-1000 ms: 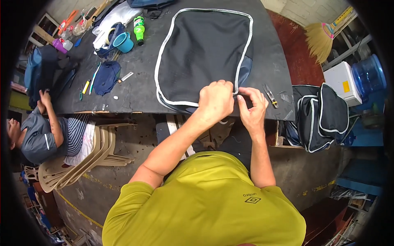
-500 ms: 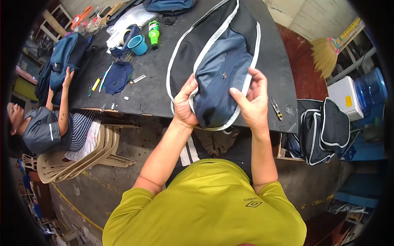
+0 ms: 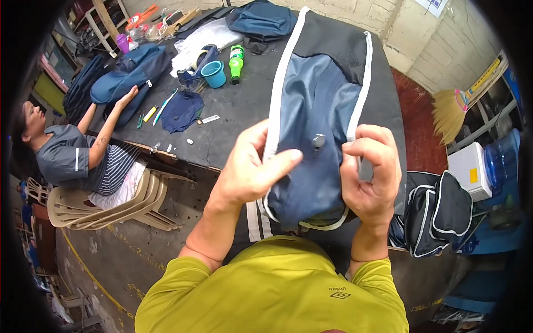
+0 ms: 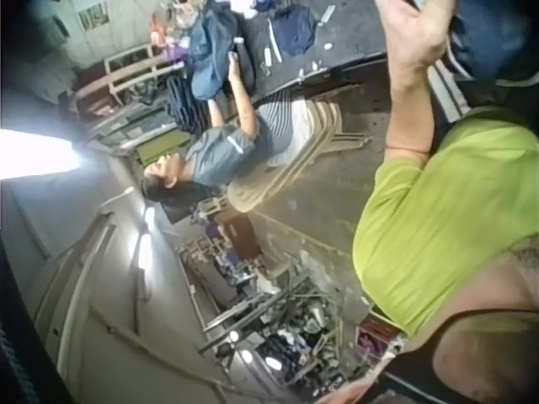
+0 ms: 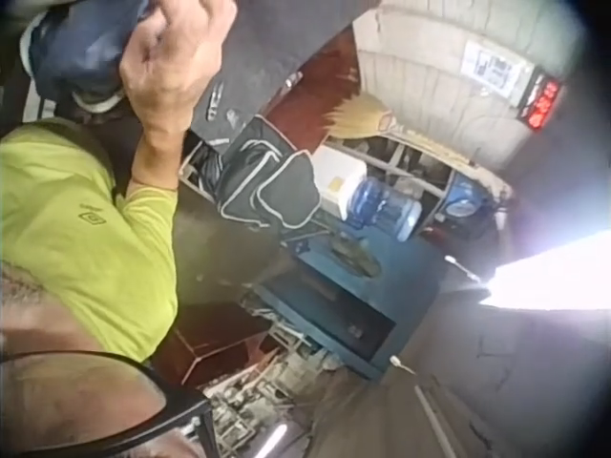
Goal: Inspecting a backpack for quality control, checking seams and zippers, and turning it inside out.
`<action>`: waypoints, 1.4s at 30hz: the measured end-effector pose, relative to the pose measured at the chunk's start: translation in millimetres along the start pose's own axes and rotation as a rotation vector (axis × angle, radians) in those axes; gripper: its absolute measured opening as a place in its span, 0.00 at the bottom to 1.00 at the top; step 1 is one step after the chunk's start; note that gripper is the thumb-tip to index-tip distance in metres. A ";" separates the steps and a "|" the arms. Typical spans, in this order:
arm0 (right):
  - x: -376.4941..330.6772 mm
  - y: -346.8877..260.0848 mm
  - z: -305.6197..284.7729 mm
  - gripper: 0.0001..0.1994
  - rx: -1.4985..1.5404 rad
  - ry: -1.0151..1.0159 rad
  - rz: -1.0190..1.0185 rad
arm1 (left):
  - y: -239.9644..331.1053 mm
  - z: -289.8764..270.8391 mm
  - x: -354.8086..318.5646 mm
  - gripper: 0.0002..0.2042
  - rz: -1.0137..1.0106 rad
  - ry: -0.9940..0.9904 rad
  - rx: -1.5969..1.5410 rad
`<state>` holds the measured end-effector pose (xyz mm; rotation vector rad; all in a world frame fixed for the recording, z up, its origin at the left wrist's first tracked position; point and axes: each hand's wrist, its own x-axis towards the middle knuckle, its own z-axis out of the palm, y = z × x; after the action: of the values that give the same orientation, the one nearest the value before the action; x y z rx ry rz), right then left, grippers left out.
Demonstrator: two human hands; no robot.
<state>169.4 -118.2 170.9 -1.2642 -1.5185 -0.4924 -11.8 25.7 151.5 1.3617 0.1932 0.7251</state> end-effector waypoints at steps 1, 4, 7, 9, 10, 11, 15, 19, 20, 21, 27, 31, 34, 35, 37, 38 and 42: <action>1.8 0.7 -4.6 0.20 -0.068 -0.030 -0.003 | -5.7 -5.3 1.9 0.21 0.045 0.031 -0.008; 0.2 8.1 -12.0 0.16 -0.054 -0.119 0.198 | -24.6 -7.7 5.0 0.24 -0.019 0.032 -0.082; 3.5 5.3 -13.8 0.15 -0.075 -0.181 0.315 | -39.9 -5.9 3.2 0.25 -0.026 0.071 -0.115; 9.2 0.8 -13.6 0.17 -0.093 -0.191 0.357 | -42.0 -3.6 1.4 0.24 0.032 0.098 -0.051; 14.6 -1.9 -15.0 0.19 -0.214 -0.183 0.252 | -43.4 -2.2 -0.1 0.24 0.031 0.098 -0.051; 18.8 -4.3 -15.2 0.22 -0.334 -0.174 0.144 | -44.4 -0.8 -1.5 0.22 0.045 0.072 -0.028; 27.7 -15.9 -4.6 0.31 -0.527 -0.334 0.102 | -43.4 15.0 -5.9 0.20 0.055 0.036 -0.062; 29.4 -7.2 2.6 0.31 -0.487 -0.382 0.104 | -53.0 11.3 -4.4 0.20 0.049 0.063 -0.084; 31.2 -5.1 4.0 0.31 -0.487 -0.385 0.105 | -53.9 9.1 -4.3 0.21 0.046 0.043 -0.088; 33.8 -1.7 5.6 0.30 -0.524 -0.369 0.064 | -54.4 7.8 -4.9 0.21 0.042 0.024 -0.092; 68.2 51.5 11.0 0.25 -0.719 -0.234 -0.108 | -47.7 13.3 -14.3 0.21 0.032 -0.105 -0.083; 73.2 63.4 15.3 0.22 -0.693 -0.193 -0.101 | -53.8 9.2 -8.2 0.16 -0.012 0.051 -0.153; 63.9 24.5 7.5 0.18 -0.567 -0.365 -0.081 | -45.0 3.6 -6.5 0.12 -0.023 0.160 -0.208; 55.8 7.6 3.0 0.16 -0.455 -0.554 -0.036 | -40.8 3.7 -5.9 0.12 -0.023 0.188 -0.233; 33.0 -5.5 5.8 0.17 -0.260 -0.589 -0.096 | -37.3 3.1 -4.4 0.12 -0.017 0.216 -0.308; 29.6 -7.3 5.2 0.17 -0.281 -0.601 -0.115 | -39.4 -4.3 -4.1 0.12 0.013 0.259 -0.249; 28.2 21.4 -31.3 0.22 -0.102 -0.678 -0.103 | -32.2 -52.5 11.0 0.12 0.028 0.415 -0.429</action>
<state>205.5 -123.3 200.9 -1.5264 -2.1493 -0.2076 -19.5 74.0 112.5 0.7989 0.3264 1.0049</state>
